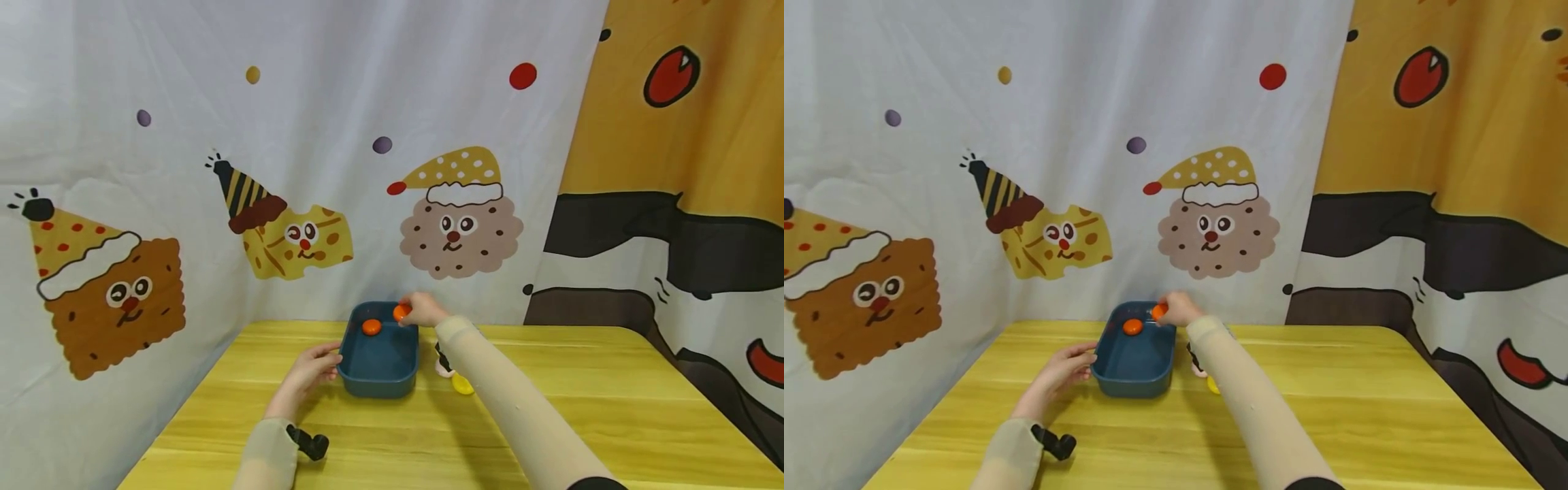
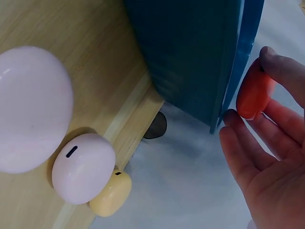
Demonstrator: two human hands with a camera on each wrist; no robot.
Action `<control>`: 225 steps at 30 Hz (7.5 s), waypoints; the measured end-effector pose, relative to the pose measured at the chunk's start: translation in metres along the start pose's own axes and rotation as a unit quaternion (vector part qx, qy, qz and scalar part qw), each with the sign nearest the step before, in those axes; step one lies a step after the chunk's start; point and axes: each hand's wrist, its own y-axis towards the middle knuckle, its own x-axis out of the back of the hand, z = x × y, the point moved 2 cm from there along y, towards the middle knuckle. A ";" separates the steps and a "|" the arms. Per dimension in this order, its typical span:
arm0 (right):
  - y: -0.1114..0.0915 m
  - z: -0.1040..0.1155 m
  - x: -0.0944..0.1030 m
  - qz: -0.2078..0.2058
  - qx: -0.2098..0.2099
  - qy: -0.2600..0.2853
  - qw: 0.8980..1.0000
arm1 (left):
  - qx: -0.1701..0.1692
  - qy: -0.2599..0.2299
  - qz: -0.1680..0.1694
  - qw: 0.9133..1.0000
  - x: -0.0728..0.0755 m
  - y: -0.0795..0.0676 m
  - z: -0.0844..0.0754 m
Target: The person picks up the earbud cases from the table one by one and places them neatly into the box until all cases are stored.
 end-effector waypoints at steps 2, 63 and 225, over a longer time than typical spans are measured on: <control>0.001 0.000 -0.001 0.002 -0.005 0.009 1.000 | 0.001 -0.002 -0.003 1.000 0.001 0.002 0.000; 0.011 0.018 0.005 -0.013 -0.101 0.086 0.991 | -0.003 -0.013 0.002 1.000 -0.003 0.004 -0.001; -0.122 -0.021 0.038 -0.008 0.015 0.081 0.997 | 0.011 -0.007 -0.002 1.000 0.000 -0.003 0.001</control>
